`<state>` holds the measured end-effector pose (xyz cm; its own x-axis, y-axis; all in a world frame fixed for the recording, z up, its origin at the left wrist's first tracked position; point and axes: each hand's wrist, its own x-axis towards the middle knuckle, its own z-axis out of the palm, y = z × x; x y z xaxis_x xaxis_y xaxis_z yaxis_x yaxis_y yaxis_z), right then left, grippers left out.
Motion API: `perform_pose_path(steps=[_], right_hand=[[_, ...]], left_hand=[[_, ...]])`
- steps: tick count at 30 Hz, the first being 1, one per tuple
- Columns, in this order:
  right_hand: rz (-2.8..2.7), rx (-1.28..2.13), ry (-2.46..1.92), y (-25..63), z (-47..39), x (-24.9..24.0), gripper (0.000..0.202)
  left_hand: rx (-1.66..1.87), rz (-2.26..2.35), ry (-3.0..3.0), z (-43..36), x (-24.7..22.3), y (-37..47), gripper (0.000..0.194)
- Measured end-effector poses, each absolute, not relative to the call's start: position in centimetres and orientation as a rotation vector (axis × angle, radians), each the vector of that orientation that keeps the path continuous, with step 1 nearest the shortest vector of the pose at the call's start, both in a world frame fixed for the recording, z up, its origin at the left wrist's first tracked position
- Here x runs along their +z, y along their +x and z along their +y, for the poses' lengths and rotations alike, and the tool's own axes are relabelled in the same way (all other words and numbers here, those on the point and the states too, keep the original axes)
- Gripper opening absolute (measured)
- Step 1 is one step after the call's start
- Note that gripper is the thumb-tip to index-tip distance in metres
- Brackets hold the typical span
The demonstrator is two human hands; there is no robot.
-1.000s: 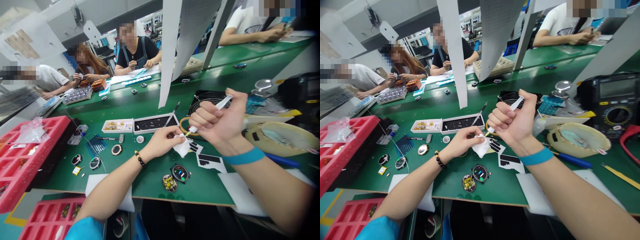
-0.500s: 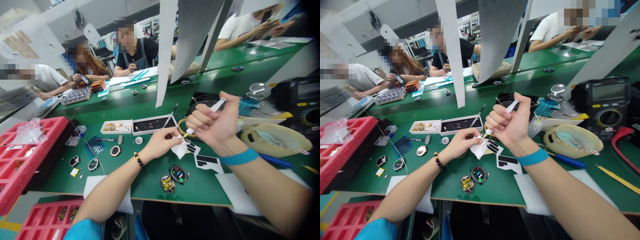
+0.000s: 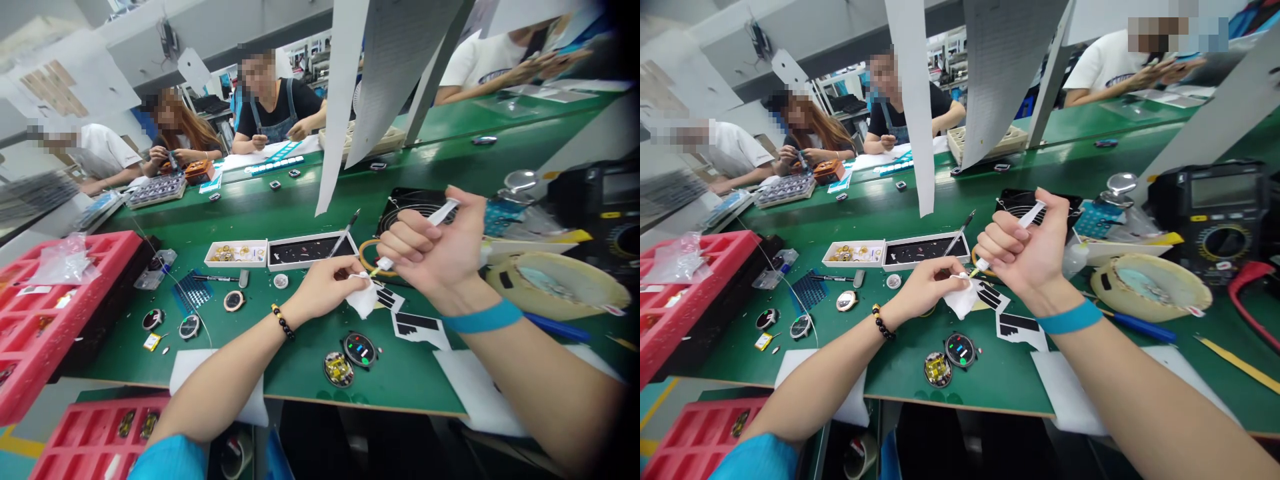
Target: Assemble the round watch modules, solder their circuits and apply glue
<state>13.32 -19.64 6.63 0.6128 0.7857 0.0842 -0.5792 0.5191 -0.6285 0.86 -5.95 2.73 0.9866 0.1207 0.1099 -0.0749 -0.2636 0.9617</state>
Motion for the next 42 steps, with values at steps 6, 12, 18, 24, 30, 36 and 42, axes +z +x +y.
perform_pose_path(steps=[6, 12, 18, 24, 30, 36, 42], right_hand=[[-0.386, 0.868, -0.578, 13.8, -19.6, 6.3, 0.067], [-0.376, 0.902, -0.504, 14.2, -19.8, 6.2, 0.067], [-0.404, 0.936, -0.404, 14.5, -19.8, 5.9, 0.066], [-0.440, 0.875, -0.337, 16.1, -20.9, 6.2, 0.062], [-0.405, 0.723, -0.258, 17.8, -22.0, 6.7, 0.058], [-0.371, 0.787, -0.306, 16.6, -20.8, 6.6, 0.063], [-0.329, 0.812, -0.322, 16.2, -20.8, 7.0, 0.063]], left_hand=[[0.197, 0.026, 1.824, -6.0, 2.7, 0.8, 0.012], [0.213, 0.029, 1.791, -6.1, 2.7, 0.8, 0.011], [0.235, 0.018, 1.760, -6.3, 3.2, 0.7, 0.010], [0.278, 0.037, 1.785, -6.0, 3.1, 0.7, 0.008], [0.417, 0.142, 1.912, -3.2, 3.5, 1.0, 0.016], [0.452, 0.266, 2.343, -1.3, 4.1, 0.7, 0.012], [0.476, 0.329, 2.474, -0.5, 4.0, 0.5, 0.020]])
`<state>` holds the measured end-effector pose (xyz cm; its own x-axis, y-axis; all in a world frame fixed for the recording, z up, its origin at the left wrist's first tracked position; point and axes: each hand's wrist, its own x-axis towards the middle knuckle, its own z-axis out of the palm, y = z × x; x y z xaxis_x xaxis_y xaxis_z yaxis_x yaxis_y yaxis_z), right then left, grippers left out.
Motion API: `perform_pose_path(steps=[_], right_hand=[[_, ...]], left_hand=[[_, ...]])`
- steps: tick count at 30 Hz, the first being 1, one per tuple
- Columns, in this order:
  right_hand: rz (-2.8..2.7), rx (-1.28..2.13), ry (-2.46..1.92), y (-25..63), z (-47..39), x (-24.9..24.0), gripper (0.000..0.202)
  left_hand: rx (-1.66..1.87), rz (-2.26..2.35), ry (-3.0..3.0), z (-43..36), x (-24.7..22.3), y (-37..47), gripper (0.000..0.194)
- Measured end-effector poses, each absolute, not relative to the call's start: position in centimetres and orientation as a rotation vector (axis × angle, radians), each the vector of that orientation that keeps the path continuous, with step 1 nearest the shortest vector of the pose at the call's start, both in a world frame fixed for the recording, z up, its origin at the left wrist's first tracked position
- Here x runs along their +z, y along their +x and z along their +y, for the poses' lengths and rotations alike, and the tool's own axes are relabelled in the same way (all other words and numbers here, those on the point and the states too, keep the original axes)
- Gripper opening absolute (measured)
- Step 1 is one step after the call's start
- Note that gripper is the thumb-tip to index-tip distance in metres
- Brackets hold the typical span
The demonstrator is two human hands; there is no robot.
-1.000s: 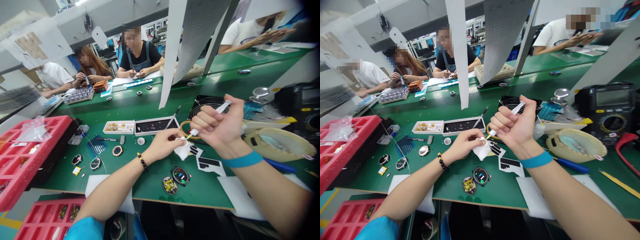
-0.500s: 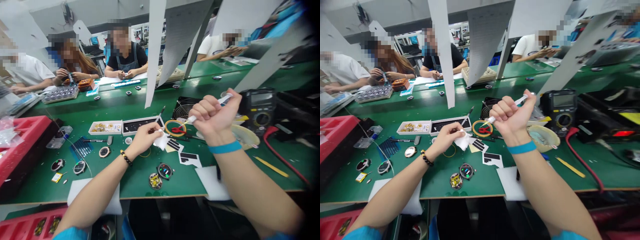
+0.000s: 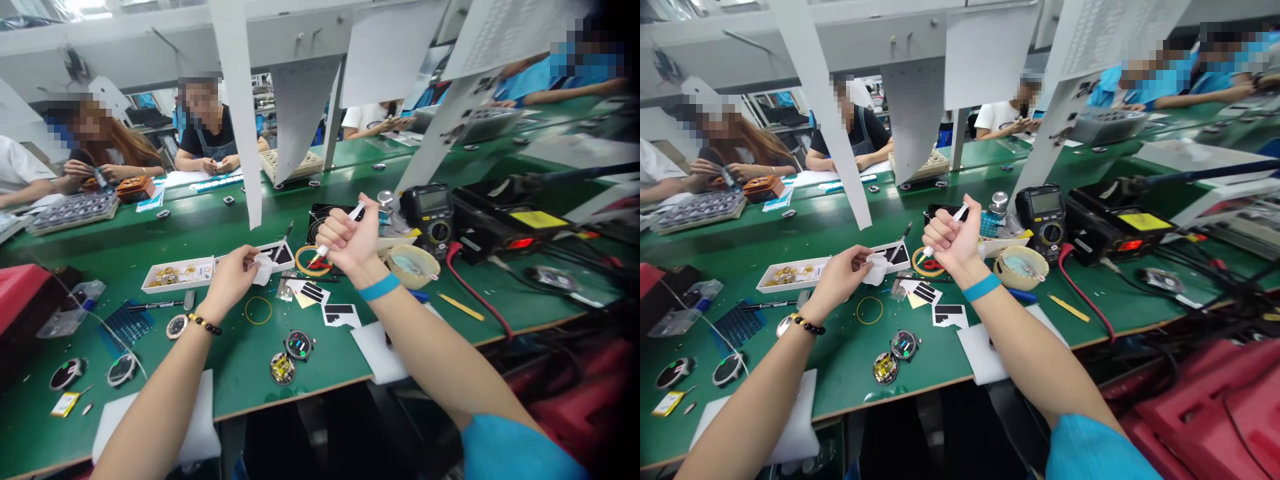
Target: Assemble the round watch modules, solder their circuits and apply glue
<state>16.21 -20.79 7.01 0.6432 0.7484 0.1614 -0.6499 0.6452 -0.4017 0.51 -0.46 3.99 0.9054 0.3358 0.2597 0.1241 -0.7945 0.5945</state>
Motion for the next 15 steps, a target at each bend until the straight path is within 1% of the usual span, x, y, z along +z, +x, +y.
perform_pose_path(steps=[4, 6, 8, 11, 15], right_hand=[[-0.307, 0.817, -0.320, 16.1, -20.8, 7.2, 0.062], [-0.308, 0.819, -0.313, 16.0, -20.8, 7.2, 0.063], [-0.316, 0.824, -0.301, 16.0, -20.9, 7.3, 0.064], [-0.325, 0.837, -0.277, 15.9, -20.9, 7.3, 0.065], [-0.319, 0.858, -0.248, 15.7, -21.0, 7.4, 0.069]], left_hand=[[0.581, 0.284, 2.627, -0.3, 4.5, 0.0, 0.036], [0.649, 0.268, 2.696, -0.4, 4.9, -0.2, 0.041], [0.657, 0.281, 2.701, -0.7, 5.3, -0.4, 0.037], [0.596, 0.290, 2.662, -1.2, 5.8, -0.4, 0.026], [0.550, 0.251, 2.712, -1.6, 6.3, -0.1, 0.024]])
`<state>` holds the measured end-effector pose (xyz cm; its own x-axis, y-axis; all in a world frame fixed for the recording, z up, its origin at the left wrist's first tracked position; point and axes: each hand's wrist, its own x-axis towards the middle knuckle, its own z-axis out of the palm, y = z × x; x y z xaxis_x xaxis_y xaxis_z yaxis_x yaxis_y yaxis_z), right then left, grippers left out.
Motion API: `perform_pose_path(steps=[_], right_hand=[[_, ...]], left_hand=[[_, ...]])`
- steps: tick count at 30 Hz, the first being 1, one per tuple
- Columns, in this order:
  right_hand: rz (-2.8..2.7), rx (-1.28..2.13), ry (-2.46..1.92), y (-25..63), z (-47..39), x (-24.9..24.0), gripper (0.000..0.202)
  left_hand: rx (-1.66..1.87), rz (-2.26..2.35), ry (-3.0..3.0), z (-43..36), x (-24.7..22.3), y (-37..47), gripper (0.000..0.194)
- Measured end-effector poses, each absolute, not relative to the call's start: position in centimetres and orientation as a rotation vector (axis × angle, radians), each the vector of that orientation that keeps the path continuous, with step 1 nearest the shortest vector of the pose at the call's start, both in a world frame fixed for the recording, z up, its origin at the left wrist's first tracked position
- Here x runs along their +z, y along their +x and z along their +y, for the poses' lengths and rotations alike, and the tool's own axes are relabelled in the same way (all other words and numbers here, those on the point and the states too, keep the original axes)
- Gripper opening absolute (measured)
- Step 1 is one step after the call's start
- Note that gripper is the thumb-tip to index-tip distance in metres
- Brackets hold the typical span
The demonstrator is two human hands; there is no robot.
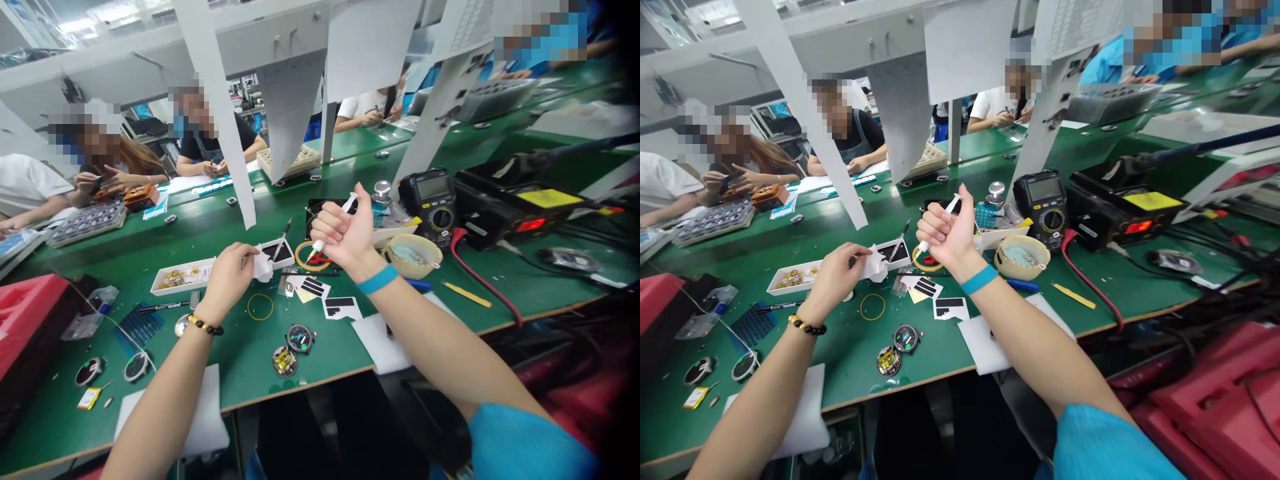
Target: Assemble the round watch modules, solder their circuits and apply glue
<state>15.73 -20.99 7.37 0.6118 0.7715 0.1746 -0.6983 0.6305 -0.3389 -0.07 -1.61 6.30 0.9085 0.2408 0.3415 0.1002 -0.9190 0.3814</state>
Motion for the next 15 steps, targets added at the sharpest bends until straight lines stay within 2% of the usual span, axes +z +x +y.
perform_pose_path(steps=[4, 9, 12, 15], right_hand=[[-0.339, 0.866, -0.265, 15.5, -20.9, 7.5, 0.068], [-0.449, 0.891, -0.354, 14.7, -20.9, 7.8, 0.065], [-0.585, 0.929, -0.400, 13.5, -20.9, 8.0, 0.068], [-0.745, 0.970, -0.453, 12.2, -20.7, 8.2, 0.069]], left_hand=[[0.490, 0.084, 2.873, -1.7, 6.8, -0.6, 0.025], [0.530, -0.212, 2.837, -2.8, 7.2, -4.3, 0.018], [0.186, -0.349, 2.705, -4.3, 6.8, -7.4, 0.015], [-0.125, -0.297, 2.599, -5.7, 5.7, -9.6, 0.062]])
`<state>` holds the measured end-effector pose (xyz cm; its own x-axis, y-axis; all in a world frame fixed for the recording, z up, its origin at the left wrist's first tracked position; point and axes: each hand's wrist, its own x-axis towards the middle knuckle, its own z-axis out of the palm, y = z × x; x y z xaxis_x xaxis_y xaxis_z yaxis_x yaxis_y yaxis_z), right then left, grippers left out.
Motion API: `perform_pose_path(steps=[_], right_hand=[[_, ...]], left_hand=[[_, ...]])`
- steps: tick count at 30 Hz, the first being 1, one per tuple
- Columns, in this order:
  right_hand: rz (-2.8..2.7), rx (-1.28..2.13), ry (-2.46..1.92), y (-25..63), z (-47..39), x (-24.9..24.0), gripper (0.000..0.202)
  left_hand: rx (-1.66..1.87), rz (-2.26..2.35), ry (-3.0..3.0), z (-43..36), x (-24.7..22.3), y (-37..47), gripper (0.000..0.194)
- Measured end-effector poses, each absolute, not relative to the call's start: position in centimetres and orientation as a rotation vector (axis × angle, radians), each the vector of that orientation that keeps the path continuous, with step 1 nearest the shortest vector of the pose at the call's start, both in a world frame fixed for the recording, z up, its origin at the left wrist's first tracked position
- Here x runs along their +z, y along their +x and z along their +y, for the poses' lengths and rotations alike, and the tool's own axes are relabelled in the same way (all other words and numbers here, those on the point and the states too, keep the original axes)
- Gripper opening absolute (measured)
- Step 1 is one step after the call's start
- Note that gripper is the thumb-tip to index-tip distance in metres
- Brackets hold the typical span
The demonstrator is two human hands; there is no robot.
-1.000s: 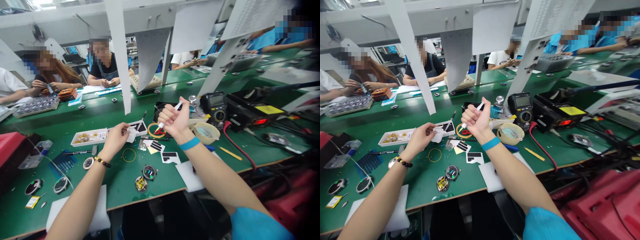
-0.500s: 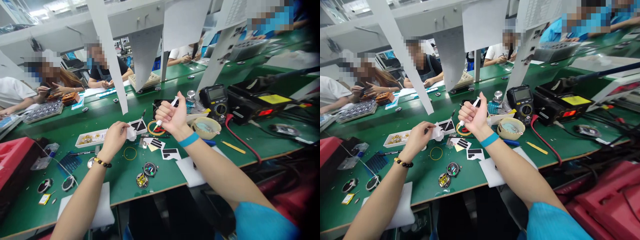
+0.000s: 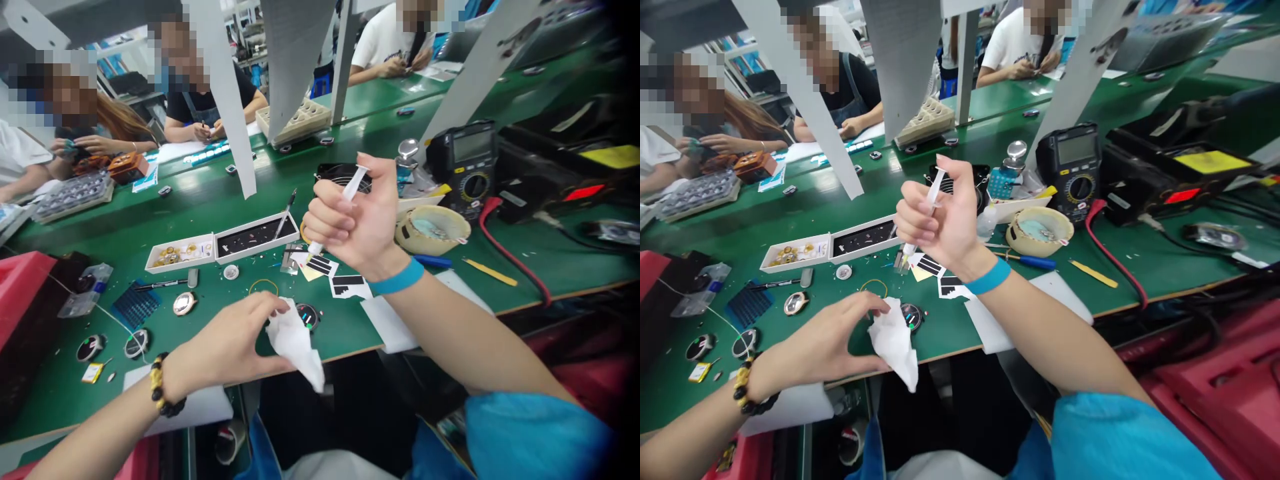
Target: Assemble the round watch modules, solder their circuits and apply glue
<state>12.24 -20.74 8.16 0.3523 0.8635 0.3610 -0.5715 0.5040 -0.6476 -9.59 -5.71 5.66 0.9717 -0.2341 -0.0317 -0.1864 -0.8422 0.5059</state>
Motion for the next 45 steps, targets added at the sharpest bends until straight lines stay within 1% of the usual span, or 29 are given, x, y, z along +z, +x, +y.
perform_pose_path(steps=[1, 2, 3, 4, 6, 7, 8, 11, 13, 14, 16, 17, 20, 22, 24, 26, 29, 32, 33, 35, 38, 40, 42, 45], right_hand=[[-0.789, 0.982, -0.464, 11.9, -20.7, 8.2, 0.069], [-0.822, 0.992, -0.472, 11.7, -20.6, 8.1, 0.069], [-0.842, 0.997, -0.478, 11.6, -20.6, 8.1, 0.069], [-0.850, 0.997, -0.481, 11.6, -20.5, 8.0, 0.069], [-0.840, 0.988, -0.477, 11.9, -20.5, 7.9, 0.068], [-0.827, 0.983, -0.472, 12.1, -20.5, 7.8, 0.068], [-0.814, 0.979, -0.467, 12.3, -20.5, 7.8, 0.068], [-0.789, 0.972, -0.467, 13.0, -20.7, 7.8, 0.067], [-0.777, 0.970, -0.467, 13.2, -20.7, 7.8, 0.068], [-0.768, 0.970, -0.462, 13.3, -20.8, 7.8, 0.068], [-0.743, 0.975, -0.445, 13.3, -20.8, 7.7, 0.068], [-0.728, 0.978, -0.438, 13.4, -20.8, 7.6, 0.068], [-0.689, 0.987, -0.428, 13.5, -20.7, 7.4, 0.069], [-0.674, 0.986, -0.423, 13.5, -20.7, 7.4, 0.070], [-0.660, 0.983, -0.409, 13.4, -20.7, 7.4, 0.070], [-0.643, 0.980, -0.393, 13.4, -20.7, 7.6, 0.069], [-0.629, 0.986, -0.376, 13.3, -20.9, 7.7, 0.068], [-0.612, 0.993, -0.370, 13.2, -21.1, 7.8, 0.067], [-0.600, 0.988, -0.375, 13.1, -21.2, 7.9, 0.066], [-0.576, 0.959, -0.396, 12.7, -21.4, 8.3, 0.064], [-0.560, 0.890, -0.464, 11.6, -21.7, 9.3, 0.063], [-0.581, 0.857, -0.528, 10.4, -22.1, 10.3, 0.062], [-0.633, 0.840, -0.590, 9.0, -22.7, 11.1, 0.061], [-0.743, 0.795, -0.661, 6.1, -24.2, 11.4, 0.062]], left_hand=[[-0.147, -0.271, 2.591, -6.0, 5.2, -9.9, 0.076], [-0.146, -0.250, 2.588, -6.2, 4.7, -10.0, 0.083], [-0.137, -0.242, 2.582, -6.3, 4.3, -9.9, 0.082], [-0.124, -0.245, 2.562, -6.3, 4.0, -9.6, 0.071], [-0.100, -0.258, 2.471, -6.0, 3.9, -8.8, 0.034], [-0.070, -0.245, 2.407, -5.7, 4.1, -8.3, 0.020], [-0.016, -0.200, 2.340, -5.4, 4.4, -7.9, 0.016], [0.236, 0.025, 2.183, -4.4, 5.7, -6.8, 0.015], [0.304, 0.066, 2.180, -3.9, 6.4, -6.6, 0.015], [0.250, 0.023, 2.218, -3.7, 6.6, -6.6, 0.019], [0.012, -0.116, 2.334, -3.8, 6.5, -6.9, 0.033], [-0.111, -0.179, 2.389, -4.0, 6.2, -7.2, 0.034], [-0.298, -0.285, 2.446, -4.4, 5.5, -8.0, 0.012], [-0.298, -0.275, 2.375, -4.3, 5.5, -8.0, 0.016], [-0.187, -0.163, 2.281, -3.5, 5.7, -7.4, 0.016], [0.074, 0.020, 2.261, -2.2, 6.0, -6.3, 0.018], [0.509, 0.192, 2.432, -0.2, 5.5, -4.6, 0.017], [0.674, 0.094, 2.646, 0.1, 4.3, -4.2, 0.035], [0.673, 0.023, 2.674, -0.3, 3.9, -4.4, 0.039], [0.577, -0.127, 2.650, -1.6, 3.4, -5.4, 0.039], [0.226, -0.308, 2.544, -3.5, 3.4, -7.1, 0.035], [0.028, -0.380, 2.499, -4.1, 3.5, -8.0, 0.040], [-0.061, -0.423, 2.465, -4.0, 3.4, -8.4, 0.047], [-0.088, -0.509, 2.408, -3.5, 2.6, -8.4, 0.052]])
